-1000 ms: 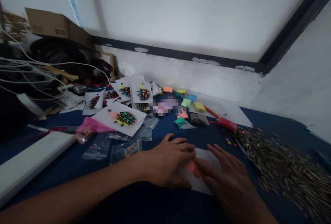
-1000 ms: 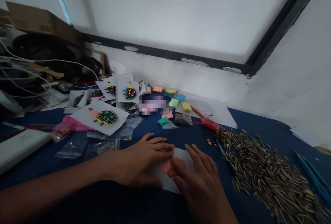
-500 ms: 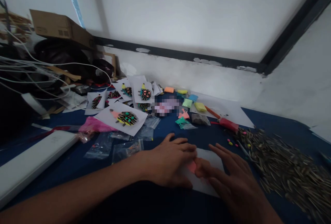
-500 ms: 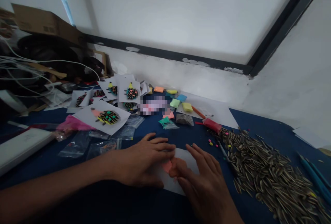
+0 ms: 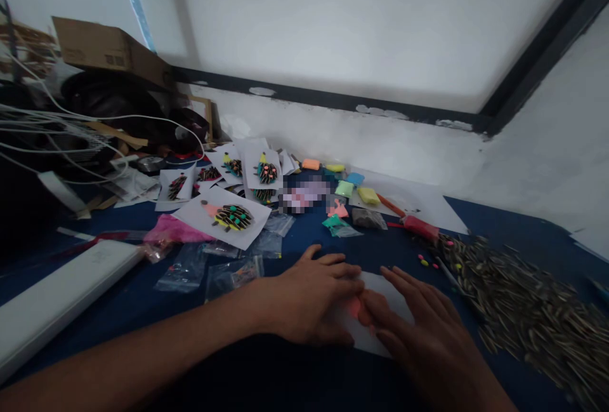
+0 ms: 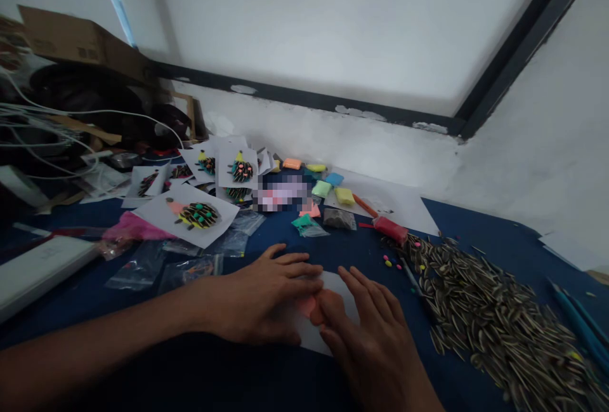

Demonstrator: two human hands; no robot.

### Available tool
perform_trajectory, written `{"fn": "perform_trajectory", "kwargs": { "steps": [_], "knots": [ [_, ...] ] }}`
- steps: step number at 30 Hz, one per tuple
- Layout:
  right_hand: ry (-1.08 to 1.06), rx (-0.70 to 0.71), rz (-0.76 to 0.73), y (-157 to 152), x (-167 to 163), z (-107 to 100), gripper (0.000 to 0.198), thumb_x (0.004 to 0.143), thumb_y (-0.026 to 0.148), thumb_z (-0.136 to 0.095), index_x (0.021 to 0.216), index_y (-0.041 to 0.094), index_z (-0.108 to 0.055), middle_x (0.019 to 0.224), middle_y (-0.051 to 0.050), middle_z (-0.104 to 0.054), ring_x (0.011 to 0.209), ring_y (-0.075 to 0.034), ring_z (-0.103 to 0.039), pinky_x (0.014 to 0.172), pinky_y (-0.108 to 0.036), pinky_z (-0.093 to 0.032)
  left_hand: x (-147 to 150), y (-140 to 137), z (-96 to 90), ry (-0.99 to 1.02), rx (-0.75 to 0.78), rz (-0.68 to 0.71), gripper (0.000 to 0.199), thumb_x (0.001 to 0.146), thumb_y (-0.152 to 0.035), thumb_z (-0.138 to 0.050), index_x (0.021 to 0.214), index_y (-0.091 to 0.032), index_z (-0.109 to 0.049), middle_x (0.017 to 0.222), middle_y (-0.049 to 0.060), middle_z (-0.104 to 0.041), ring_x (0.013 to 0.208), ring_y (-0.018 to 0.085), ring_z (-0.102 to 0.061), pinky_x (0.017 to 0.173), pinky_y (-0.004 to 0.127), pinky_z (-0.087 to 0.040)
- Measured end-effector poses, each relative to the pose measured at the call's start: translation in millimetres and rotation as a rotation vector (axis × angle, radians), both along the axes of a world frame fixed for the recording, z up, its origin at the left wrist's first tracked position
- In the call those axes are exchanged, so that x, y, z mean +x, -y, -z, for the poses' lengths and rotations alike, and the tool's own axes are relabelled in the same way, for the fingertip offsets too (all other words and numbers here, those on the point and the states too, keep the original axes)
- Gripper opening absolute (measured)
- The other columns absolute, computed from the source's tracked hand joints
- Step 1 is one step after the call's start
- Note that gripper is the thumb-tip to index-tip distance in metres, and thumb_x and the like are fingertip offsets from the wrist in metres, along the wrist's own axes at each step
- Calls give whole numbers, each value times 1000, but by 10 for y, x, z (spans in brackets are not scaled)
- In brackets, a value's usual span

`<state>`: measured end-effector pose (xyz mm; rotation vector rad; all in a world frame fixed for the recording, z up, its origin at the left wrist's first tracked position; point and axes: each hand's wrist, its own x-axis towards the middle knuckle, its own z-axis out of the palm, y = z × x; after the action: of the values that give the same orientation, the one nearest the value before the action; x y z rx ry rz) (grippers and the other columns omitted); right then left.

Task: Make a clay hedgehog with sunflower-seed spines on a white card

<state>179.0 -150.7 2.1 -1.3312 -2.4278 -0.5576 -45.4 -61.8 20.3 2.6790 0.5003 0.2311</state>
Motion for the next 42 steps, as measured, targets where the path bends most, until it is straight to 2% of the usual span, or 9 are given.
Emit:
{"fn": "perform_trajectory", "kwargs": {
  "steps": [5, 15, 21, 27, 32, 38, 42],
  "knots": [
    [-56, -63, 31, 13, 0, 42, 29, 91, 32, -49, 116, 29, -62, 133, -8, -55, 121, -26, -51, 89, -41, -47, 5, 4, -7, 2, -6, -4, 63, 79, -49, -63, 133, -23, -45, 144, 11, -42, 133, 35, -36, 107, 63, -17],
    [-35, -80, 15, -1, -47, 14, 27, 90, 31, -50, 113, 27, -64, 132, -10, -55, 122, -27, -50, 90, -43, -46, 3, 3, 18, 21, 2, 4, 60, 80, -48, -63, 131, -23, -47, 143, 11, -43, 131, 35, -37, 107, 63, -17],
    [-36, -42, 66, -17, -53, 12, 27, 93, 33, -44, 109, 30, -66, 129, -12, -56, 118, -29, -53, 85, -45, -48, 10, 17, -3, 20, -7, -7, 60, 78, -46, -66, 130, -23, -48, 142, 11, -44, 130, 35, -39, 106, 65, -17],
    [-50, -39, 35, -7, -1, 65, 27, 92, 33, -48, 113, 29, -64, 130, -12, -55, 119, -28, -52, 86, -44, -48, 8, 12, -8, 4, 0, 1, 59, 80, -47, -63, 132, -25, -46, 144, 11, -43, 132, 36, -37, 105, 67, -17],
    [-36, -52, -22, -1, -25, 26, 27, 91, 31, -50, 113, 26, -63, 133, -12, -53, 122, -28, -49, 89, -44, -46, 5, 14, -38, -6, -15, 6, 57, 82, -45, -60, 133, -25, -46, 145, 11, -41, 133, 36, -35, 105, 67, -16],
    [19, -34, -7, -10, -44, -17, 24, 89, 31, -50, 108, 25, -64, 130, -14, -54, 121, -30, -49, 88, -45, -45, 11, 26, -59, -14, -21, 2, 55, 82, -43, -61, 132, -25, -47, 145, 10, -41, 133, 35, -36, 105, 68, -16],
    [24, 4, 2, -23, -46, -14, 24, 89, 29, -50, 107, 25, -64, 129, -15, -55, 119, -31, -50, 86, -46, -45, 11, 25, -49, -3, -34, -4, 61, 80, -43, -63, 134, -23, -45, 144, 11, -42, 132, 35, -37, 106, 67, -16]
  ]
}}
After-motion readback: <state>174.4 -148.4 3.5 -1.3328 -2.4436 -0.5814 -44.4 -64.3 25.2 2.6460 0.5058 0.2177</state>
